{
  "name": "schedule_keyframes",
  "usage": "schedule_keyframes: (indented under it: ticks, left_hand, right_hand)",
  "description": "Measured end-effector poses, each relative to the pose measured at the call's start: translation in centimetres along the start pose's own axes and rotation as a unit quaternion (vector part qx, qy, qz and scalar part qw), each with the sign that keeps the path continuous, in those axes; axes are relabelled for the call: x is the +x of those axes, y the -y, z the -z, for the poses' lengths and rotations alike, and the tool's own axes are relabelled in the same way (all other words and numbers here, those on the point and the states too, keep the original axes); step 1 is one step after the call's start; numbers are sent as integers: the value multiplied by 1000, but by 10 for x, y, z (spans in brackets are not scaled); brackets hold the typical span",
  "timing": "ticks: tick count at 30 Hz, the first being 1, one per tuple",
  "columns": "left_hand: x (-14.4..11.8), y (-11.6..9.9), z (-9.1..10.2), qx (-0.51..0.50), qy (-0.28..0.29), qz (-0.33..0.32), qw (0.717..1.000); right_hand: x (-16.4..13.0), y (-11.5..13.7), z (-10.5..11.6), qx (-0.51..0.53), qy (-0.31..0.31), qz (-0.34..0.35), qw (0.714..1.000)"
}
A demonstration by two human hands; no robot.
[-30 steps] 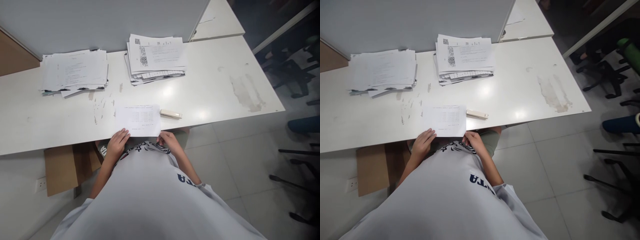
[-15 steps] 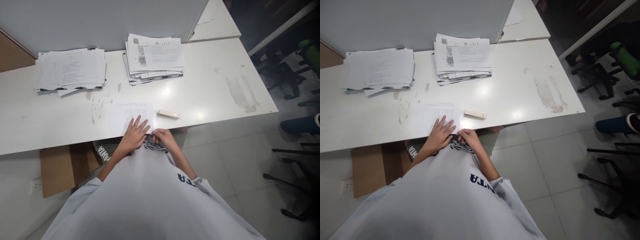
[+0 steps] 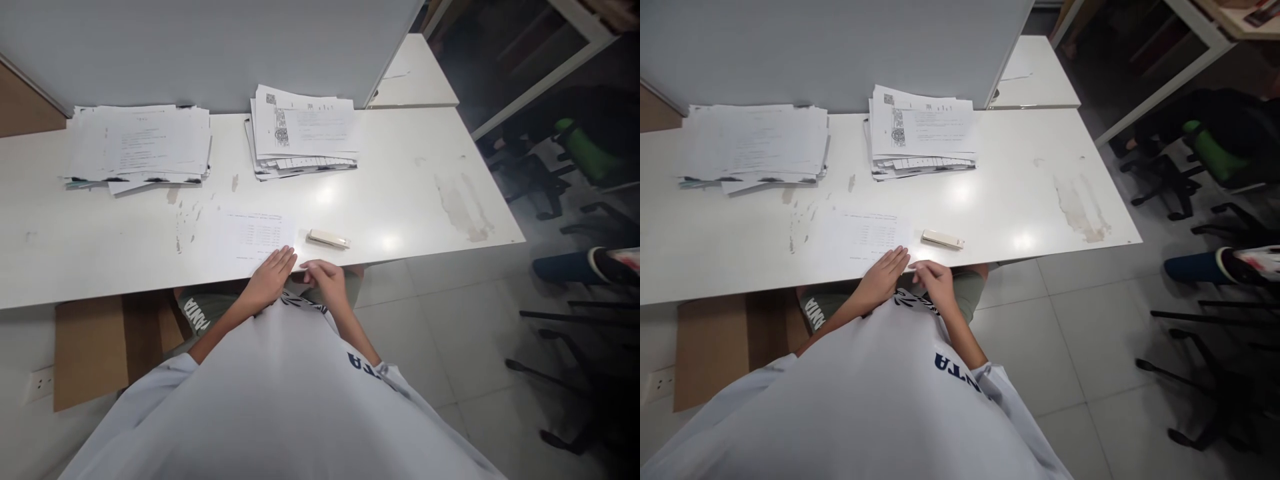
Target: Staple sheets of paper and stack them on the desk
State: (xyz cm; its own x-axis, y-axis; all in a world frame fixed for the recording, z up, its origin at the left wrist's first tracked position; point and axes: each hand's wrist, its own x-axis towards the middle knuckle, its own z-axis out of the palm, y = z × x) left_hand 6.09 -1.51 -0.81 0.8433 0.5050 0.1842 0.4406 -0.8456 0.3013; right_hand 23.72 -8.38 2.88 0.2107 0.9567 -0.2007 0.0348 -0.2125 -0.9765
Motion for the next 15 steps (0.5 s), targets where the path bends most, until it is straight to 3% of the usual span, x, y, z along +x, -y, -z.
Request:
schedule_keyframes:
  ticks: [2, 4, 7, 15]
  left_hand:
    - [6, -2, 0, -2, -12, 5, 1000]
    - [13, -4, 0, -6, -29, 2, 1000]
    - [27, -6, -2, -13, -47, -21, 999]
    - [45, -13, -2, 21, -35, -66, 997]
  right_hand:
    - [2, 4, 10, -102, -142, 100, 979]
    - [9, 4, 19, -222, -218, 184, 932]
    - [29, -8, 32, -306, -217, 256, 891]
    - [47, -32, 40, -283, -195, 313, 886]
